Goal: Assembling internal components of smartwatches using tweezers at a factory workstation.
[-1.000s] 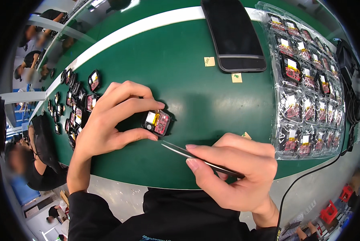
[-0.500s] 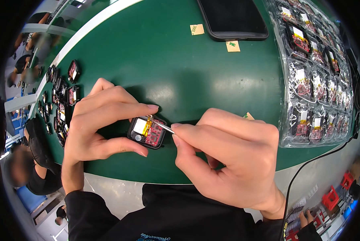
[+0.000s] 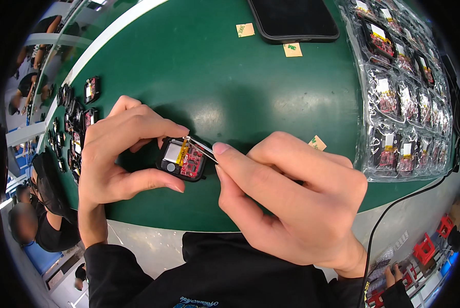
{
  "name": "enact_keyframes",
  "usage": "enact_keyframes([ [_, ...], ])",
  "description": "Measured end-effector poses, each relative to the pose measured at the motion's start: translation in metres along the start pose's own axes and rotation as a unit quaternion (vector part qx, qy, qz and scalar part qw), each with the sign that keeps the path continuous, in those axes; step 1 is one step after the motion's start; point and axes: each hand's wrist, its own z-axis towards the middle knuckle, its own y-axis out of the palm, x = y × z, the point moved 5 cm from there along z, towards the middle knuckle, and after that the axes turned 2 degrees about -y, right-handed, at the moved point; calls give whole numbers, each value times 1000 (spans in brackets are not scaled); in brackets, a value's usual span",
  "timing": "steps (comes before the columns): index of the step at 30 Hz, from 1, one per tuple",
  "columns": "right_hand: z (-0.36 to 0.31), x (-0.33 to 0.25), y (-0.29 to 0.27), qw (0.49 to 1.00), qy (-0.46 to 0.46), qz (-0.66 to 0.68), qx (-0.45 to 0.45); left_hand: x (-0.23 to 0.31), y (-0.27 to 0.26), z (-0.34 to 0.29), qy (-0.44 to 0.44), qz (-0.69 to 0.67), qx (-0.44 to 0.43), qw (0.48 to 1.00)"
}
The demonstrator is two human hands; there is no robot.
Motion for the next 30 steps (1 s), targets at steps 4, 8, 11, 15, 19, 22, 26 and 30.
enact_keyframes([
  [4, -3, 2, 1, 999, -33, 2, 21, 0, 2, 1, 6, -5, 9, 1000],
  [8, 0, 0, 3, 998, -56, -8, 16, -1, 0, 1, 18, -3, 11, 1000],
  [11, 1, -2, 2, 999, -37, -6, -8, -5, -2, 1, 6, -16, -7, 1000],
  [15, 3, 2, 0, 998, 17, 43, -33, -12, -6, 2, 3, -52, -62, 997],
  [19, 1, 5, 1, 997, 27, 59, -30, -13, -3, 3, 37, -79, -57, 995],
  [22, 4, 3, 1, 997, 28, 58, -49, -10, -4, 3, 38, -79, -69, 994],
  [26, 2, 5, 3, 997, 23, 63, -46, -10, -3, 4, 41, -68, -66, 995],
  [30, 3, 5, 3, 997, 22, 57, -51, -7, -3, 6, 44, -56, -71, 995],
])
